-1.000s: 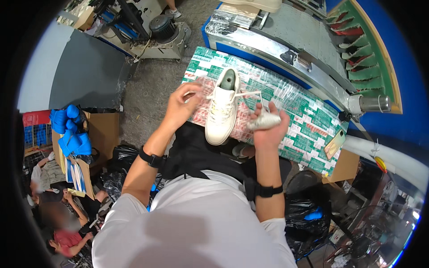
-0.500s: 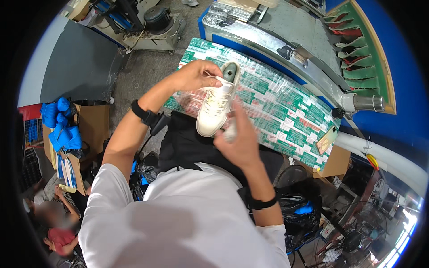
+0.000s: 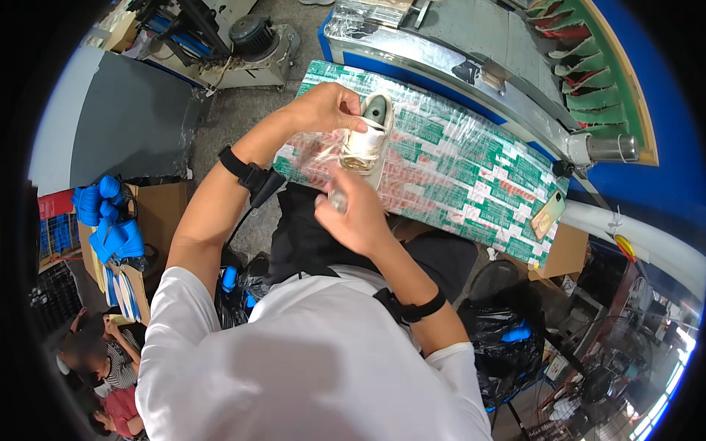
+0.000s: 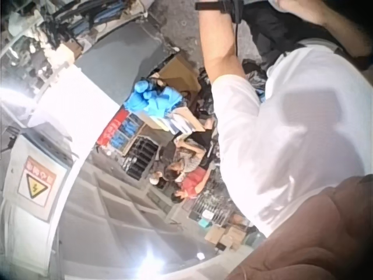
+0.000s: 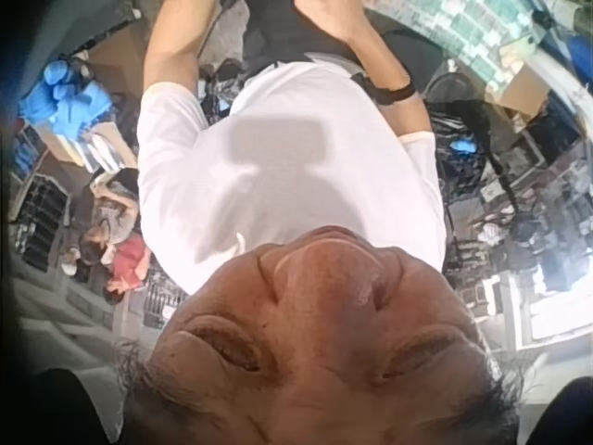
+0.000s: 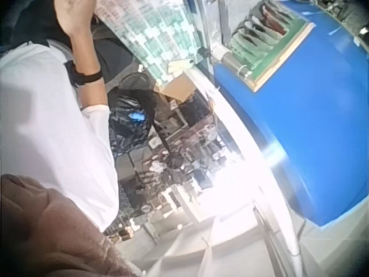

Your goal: The worker is assembling shoes by inserting a shoe tree, wiping the surface, and placing them on a production line.

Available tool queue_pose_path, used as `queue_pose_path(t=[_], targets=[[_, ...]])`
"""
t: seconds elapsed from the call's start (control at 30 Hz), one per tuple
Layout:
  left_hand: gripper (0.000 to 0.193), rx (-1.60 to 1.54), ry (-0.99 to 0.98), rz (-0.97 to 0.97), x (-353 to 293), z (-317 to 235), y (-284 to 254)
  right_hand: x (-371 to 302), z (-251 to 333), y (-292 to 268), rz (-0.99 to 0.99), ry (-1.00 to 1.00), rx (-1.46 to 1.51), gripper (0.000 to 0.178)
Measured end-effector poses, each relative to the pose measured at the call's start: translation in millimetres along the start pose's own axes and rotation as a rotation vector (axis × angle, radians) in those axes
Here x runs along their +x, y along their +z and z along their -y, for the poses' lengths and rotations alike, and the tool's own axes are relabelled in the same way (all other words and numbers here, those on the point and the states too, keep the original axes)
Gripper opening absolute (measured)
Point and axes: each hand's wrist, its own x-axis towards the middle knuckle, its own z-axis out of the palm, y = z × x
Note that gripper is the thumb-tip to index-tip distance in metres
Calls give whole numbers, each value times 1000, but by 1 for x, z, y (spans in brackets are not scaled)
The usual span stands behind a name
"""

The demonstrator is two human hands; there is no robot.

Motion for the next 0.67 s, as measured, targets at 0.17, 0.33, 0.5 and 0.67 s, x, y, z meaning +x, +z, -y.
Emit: queue_pose_path(t=[0.17,0.33,0.5,0.67], targets=[[38,0,-23,-10,-3,-1,0,-34,9,-12,189,-105,28,72],[50,-50,34,-36,-14,-24,12,-15,-30,-38,-283,-279,-542,85],[55,65,-34,-51,-7,-2,18,-44,-34,-46,-179,-207,-693,88],[58,44,-116,-38,-7,-24,21,-97,-16,-48,-30,-83,-490,102]])
